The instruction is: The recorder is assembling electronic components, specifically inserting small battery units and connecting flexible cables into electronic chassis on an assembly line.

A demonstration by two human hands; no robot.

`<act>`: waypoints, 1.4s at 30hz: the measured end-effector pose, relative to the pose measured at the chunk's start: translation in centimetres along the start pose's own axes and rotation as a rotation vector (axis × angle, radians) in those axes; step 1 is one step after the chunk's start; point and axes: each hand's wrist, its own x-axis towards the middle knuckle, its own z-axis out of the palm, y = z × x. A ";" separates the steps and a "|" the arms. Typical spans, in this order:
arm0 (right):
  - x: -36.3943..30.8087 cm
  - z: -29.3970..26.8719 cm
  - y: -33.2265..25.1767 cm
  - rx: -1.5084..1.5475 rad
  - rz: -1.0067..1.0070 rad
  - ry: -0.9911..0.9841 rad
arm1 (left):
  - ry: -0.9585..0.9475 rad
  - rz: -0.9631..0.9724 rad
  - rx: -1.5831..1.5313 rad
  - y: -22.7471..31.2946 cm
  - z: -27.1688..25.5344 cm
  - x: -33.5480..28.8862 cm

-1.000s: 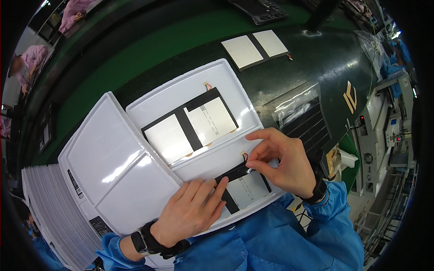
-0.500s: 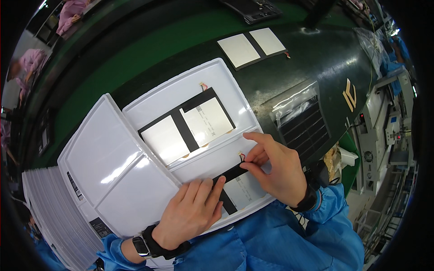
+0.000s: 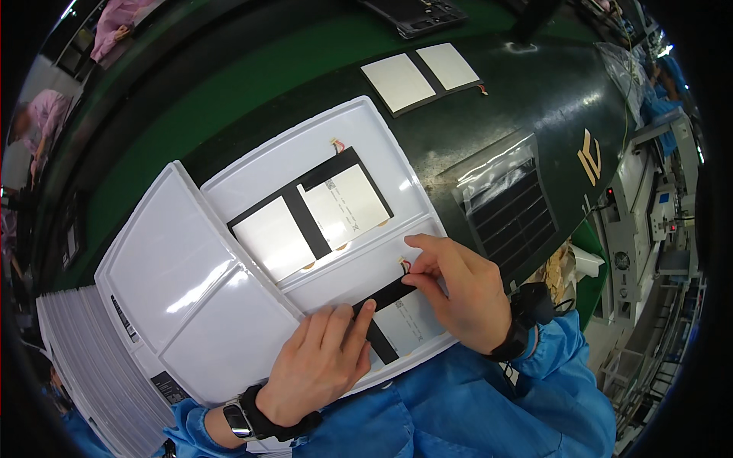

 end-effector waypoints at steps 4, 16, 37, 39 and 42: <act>0.1 -0.5 -1.1 -0.238 -0.037 0.006 | 0.018 0.002 -0.018 -0.1 0.1 -0.1; -2.3 -2.9 -0.3 -0.502 -0.245 -0.344 | 0.011 0.027 0.039 -0.1 -0.2 -0.3; -2.2 -3.4 0.9 -0.048 -0.076 0.282 | 0.112 -0.381 0.092 0.7 -4.5 -7.3; -2.1 -3.1 0.1 0.279 0.018 0.281 | 0.117 -0.389 0.123 0.9 -3.3 -7.4; -1.4 -4.2 -1.5 0.620 0.094 0.138 | 0.202 -0.411 0.134 1.2 -1.7 -7.5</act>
